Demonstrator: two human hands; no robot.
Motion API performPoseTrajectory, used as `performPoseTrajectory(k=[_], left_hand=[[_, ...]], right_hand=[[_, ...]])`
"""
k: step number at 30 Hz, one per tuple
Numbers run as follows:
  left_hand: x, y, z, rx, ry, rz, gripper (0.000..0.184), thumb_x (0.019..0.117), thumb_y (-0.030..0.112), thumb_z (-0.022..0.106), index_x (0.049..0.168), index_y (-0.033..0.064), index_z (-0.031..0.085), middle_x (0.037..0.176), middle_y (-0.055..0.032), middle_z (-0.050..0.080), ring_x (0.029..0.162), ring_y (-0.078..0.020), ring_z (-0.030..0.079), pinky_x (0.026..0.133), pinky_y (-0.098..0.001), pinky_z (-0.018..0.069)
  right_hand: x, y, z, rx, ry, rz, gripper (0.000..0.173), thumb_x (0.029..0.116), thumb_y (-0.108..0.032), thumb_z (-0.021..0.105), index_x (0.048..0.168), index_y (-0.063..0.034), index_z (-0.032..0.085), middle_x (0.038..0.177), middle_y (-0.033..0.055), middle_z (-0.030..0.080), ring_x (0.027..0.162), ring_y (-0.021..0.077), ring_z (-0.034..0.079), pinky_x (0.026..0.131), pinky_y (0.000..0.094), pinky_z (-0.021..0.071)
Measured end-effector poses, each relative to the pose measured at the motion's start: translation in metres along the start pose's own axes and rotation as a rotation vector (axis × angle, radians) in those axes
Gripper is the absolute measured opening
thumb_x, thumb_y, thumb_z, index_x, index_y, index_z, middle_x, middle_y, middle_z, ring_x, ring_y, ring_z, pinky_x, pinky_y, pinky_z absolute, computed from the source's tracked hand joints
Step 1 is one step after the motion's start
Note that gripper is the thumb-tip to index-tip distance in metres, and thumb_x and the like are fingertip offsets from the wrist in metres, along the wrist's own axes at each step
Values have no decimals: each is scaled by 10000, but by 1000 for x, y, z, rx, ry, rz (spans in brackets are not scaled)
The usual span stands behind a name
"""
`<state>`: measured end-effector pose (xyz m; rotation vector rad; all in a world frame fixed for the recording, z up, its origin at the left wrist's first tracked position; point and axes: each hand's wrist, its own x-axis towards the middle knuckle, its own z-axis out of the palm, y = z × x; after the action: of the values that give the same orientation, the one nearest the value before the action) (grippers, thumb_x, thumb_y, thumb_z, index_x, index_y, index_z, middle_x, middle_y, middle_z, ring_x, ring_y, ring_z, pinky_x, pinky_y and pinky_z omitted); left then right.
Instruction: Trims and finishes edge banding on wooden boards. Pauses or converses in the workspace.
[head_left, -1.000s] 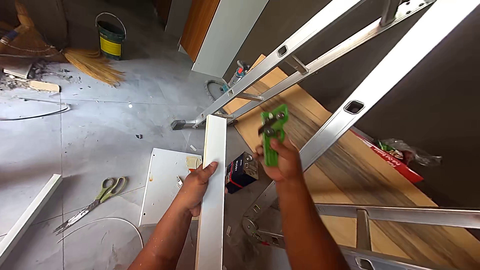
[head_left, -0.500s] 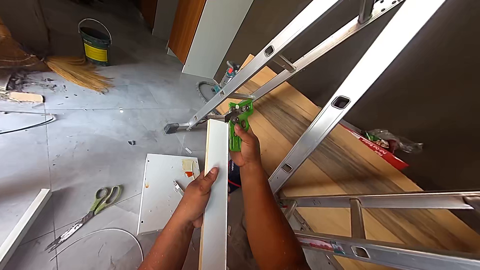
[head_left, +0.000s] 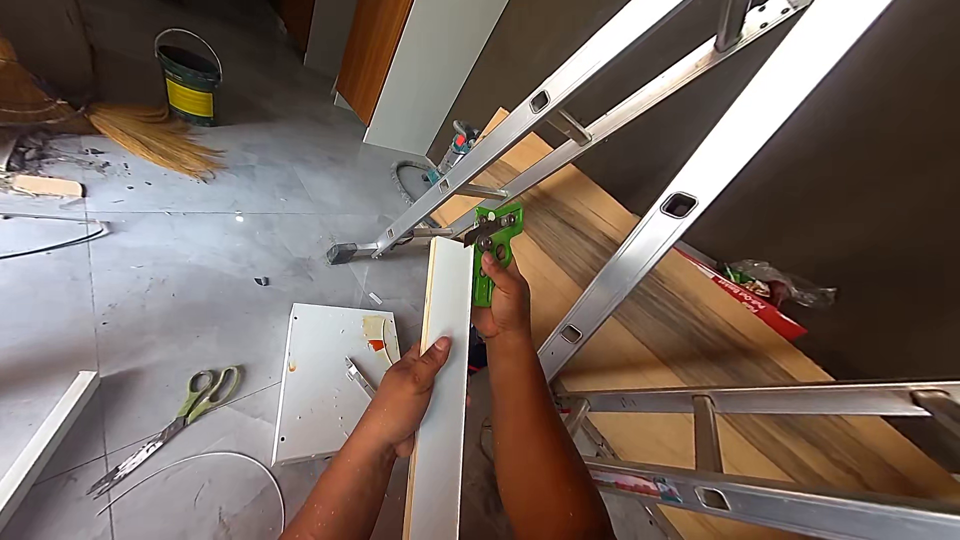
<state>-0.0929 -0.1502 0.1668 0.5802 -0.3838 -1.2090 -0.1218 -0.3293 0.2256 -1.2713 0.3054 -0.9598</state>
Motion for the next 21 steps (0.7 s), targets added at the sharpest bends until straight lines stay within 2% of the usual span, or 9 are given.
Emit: performPoseTrajectory(k=[6, 8, 10, 12, 16, 21], left_hand=[[-1, -3, 5, 8, -12, -1, 411, 1135, 323, 338, 1342, 5, 495, 875, -165, 700, 711, -228, 722, 634, -345, 637], [-1, -6, 6, 10, -11, 2, 471, 1135, 376, 294, 1344, 10, 504, 883, -165, 697, 716, -233, 719, 636, -356, 638], [-1, -7, 7, 28, 23, 11, 594, 1123, 468, 214, 1293, 16, 560, 908, -171, 706, 729, -247, 726, 631, -378, 643], [-2, -7, 8, 57, 74, 9, 653, 1113, 503, 173, 1256, 29, 599, 937, -168, 720, 755, -258, 733, 639, -406, 642], [-4, -9, 9, 80, 115, 11, 633, 1115, 494, 186, 1254, 49, 614, 932, -151, 722, 776, -246, 735, 649, -415, 642], [-7, -11, 10, 111, 144, 18, 593, 1120, 475, 202, 1288, 70, 600, 966, -114, 729, 815, -194, 740, 677, -370, 646]], right_hand=[[-9, -6, 0, -10, 38, -35, 235, 996, -136, 600, 1217, -161, 525, 958, 17, 628, 821, 119, 661, 735, 331, 597], [-12, -6, 1, -15, 61, -42, 265, 992, -135, 606, 1241, -157, 519, 974, 29, 637, 835, 129, 669, 738, 343, 601], [-16, -7, 4, -18, 83, -46, 277, 1001, -121, 593, 1265, -155, 515, 986, 34, 646, 845, 137, 681, 746, 354, 609], [-19, -8, 6, -20, 97, -50, 258, 1002, -107, 584, 1246, -154, 513, 980, 33, 637, 839, 134, 673, 742, 352, 604], [-22, -8, 8, -36, 89, -63, 192, 991, -93, 586, 1158, -166, 526, 946, 6, 613, 814, 106, 644, 725, 318, 586], [-25, -3, 4, -47, 93, -43, 189, 998, -110, 582, 1173, -152, 524, 982, 32, 635, 853, 140, 664, 751, 370, 597]])
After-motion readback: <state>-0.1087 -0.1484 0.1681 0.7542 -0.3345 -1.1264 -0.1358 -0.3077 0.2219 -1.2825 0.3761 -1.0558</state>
